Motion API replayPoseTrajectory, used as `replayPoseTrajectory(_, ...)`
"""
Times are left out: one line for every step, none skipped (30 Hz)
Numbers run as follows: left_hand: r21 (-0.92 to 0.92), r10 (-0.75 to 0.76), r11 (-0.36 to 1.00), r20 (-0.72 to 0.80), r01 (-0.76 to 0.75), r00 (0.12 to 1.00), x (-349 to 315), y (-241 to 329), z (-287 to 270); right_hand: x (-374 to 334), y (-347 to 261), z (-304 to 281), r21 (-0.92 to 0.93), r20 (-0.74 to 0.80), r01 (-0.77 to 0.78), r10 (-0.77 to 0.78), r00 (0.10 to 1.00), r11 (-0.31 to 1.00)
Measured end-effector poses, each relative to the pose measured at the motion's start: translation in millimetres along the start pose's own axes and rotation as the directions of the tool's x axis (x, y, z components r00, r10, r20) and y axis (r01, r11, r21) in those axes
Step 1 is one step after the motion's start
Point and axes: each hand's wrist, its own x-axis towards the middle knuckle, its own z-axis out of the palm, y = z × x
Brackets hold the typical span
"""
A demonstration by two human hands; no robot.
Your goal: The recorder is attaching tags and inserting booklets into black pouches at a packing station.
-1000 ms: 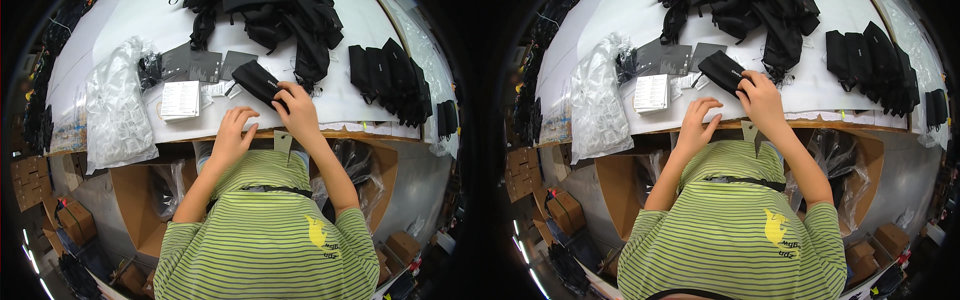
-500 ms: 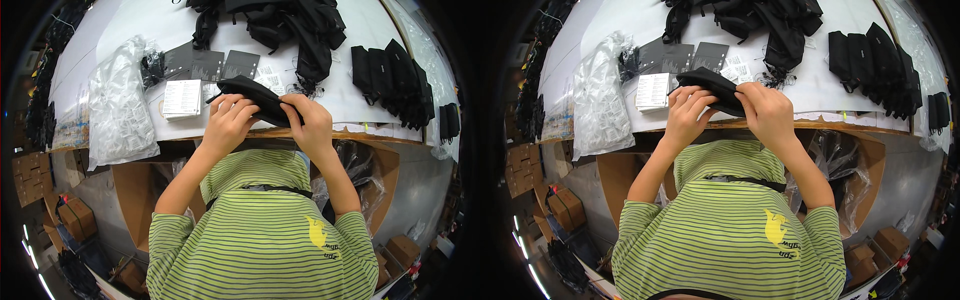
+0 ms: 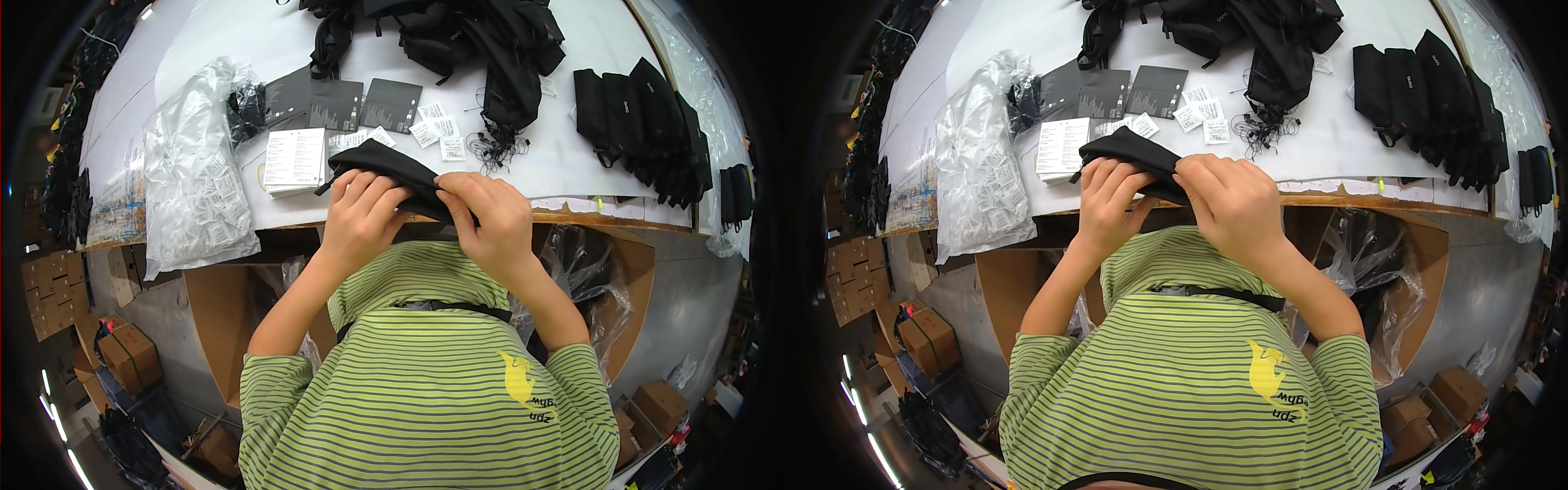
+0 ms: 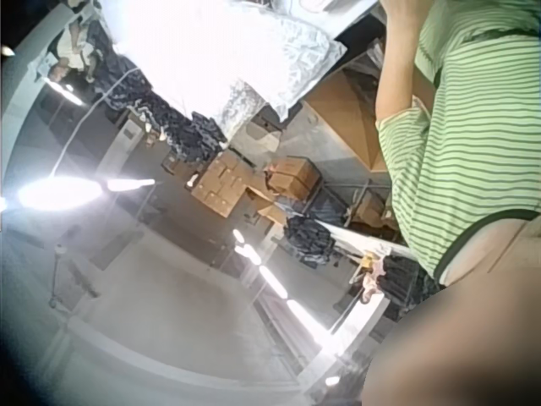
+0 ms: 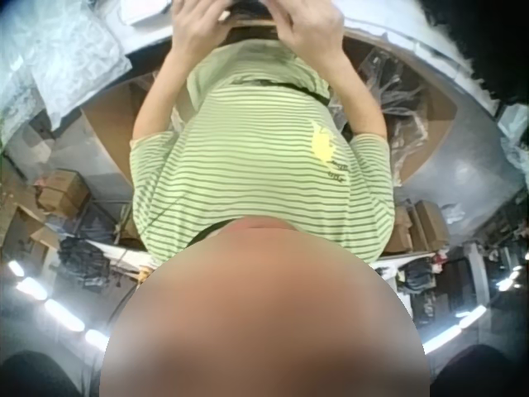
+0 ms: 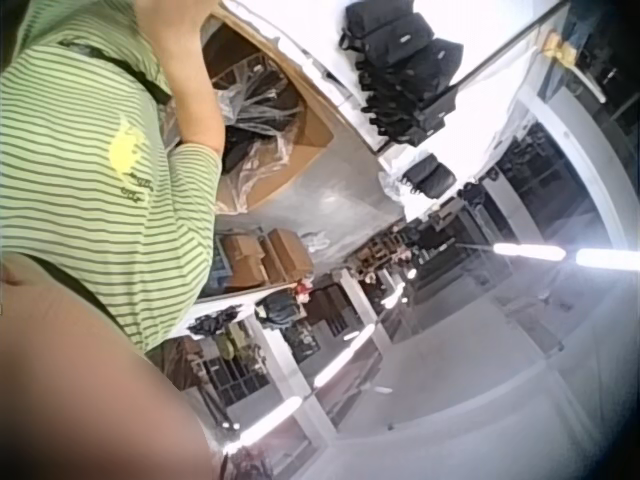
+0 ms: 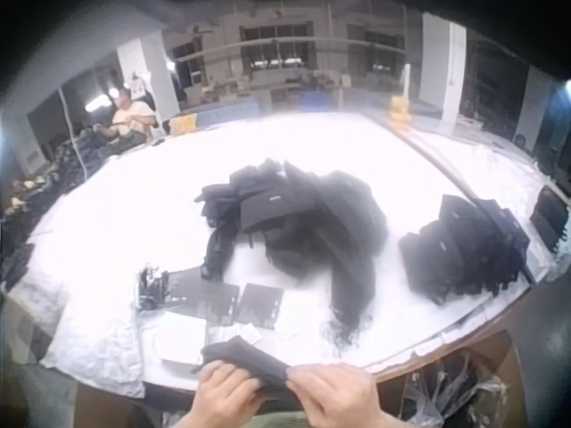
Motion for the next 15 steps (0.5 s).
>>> replayPoseTrajectory(0.024, 0.018, 1.0, -0.027, -0.017, 0.999, -2.0, -1.9, 1.0, -0.5, -0.7, 1.7, -0.001, 0.0, -0.001, 0.001, 1.0, 1.0)
replayPoseTrajectory(0.049, 0.036, 0.998, -0.054, -0.033, 0.998, -3.2, -3.4, 1.0, -1.3, -1.4, 4.7, 0.004, -0.034, 0.022, -0.022, 0.999, 1.0)
replayPoseTrajectory(0.048, 0.036, 0.998, -0.053, -0.034, 0.998, -3.9, -4.3, -0.1, -1.8, -2.0, 6.3, 0.009, -0.068, 0.046, -0.045, 0.997, 0.999)
replayPoseTrajectory(0.043, 0.054, 0.998, -0.06, -0.051, 0.997, -5.3, -5.3, -1.6, -2.0, -3.6, 5.9, 0.009, -0.067, 0.045, -0.044, 0.997, 0.999)
replayPoseTrajectory(0.038, 0.071, 0.997, -0.068, -0.068, 0.995, -6.3, -5.5, -2.5, -2.2, -6.1, 4.4, 0.024, -0.051, 0.046, -0.044, 0.998, 0.999)
replayPoseTrajectory(0.036, 0.07, 0.997, -0.067, -0.067, 0.995, -7.0, -5.1, -2.8, -2.6, -7.5, 3.7, 0.04, -0.036, 0.046, -0.045, 0.998, 0.998)
replayPoseTrajectory(0.035, 0.068, 0.997, -0.067, -0.065, 0.995, -7.4, -4.4, -3.6, -3.1, -7.8, 4.1, 0.041, -0.036, 0.047, -0.045, 0.998, 0.998)
replayPoseTrajectory(0.034, 0.065, 0.997, -0.066, -0.063, 0.996, -7.7, -3.8, -4.5, -3.8, -7.8, 4.9, 0.036, -0.033, 0.046, -0.045, 0.998, 0.998)
replayPoseTrajectory(0.035, 0.065, 0.997, -0.066, -0.062, 0.996, -7.2, -3.1, -6.1, -4.1, -7.9, 5.3, 0.031, -0.03, 0.046, -0.045, 0.999, 0.998)
replayPoseTrajectory(0.001, 0.027, 1.0, -0.02, -0.027, 0.999, -6.3, -2.5, -7.7, -3.9, -7.9, 5.5, 0.031, -0.029, 0.046, -0.045, 0.999, 0.998)
replayPoseTrajectory(-0.03, -0.01, 0.999, 0.027, 0.011, 1.0, -5.7, -2.2, -8.9, -3.5, -7.8, 5.6, 0.026, -0.025, 0.051, -0.05, 0.998, 0.998)
replayPoseTrajectory(-0.031, -0.011, 0.999, 0.027, 0.012, 1.0, -5.5, -2.0, -9.3, -3.2, -7.8, 5.9, 0.021, -0.021, 0.055, -0.055, 0.998, 0.998)
replayPoseTrajectory(-0.021, -0.015, 1.0, 0.026, 0.016, 1.0, -5.6, -1.7, -9.5, -3.2, -8.1, 6.3, 0.021, -0.02, 0.056, -0.056, 0.998, 0.998)
replayPoseTrajectory(-0.011, -0.019, 1.0, 0.025, 0.019, 0.999, -5.9, -1.7, -9.6, -3.3, -8.6, 6.9, 0.027, -0.023, 0.059, -0.059, 0.998, 0.998)
replayPoseTrajectory(-0.011, -0.021, 1.0, 0.025, 0.021, 0.999, -6.6, -1.9, -9.9, -3.3, -9.1, 7.7, 0.032, -0.027, 0.063, -0.062, 0.998, 0.998)
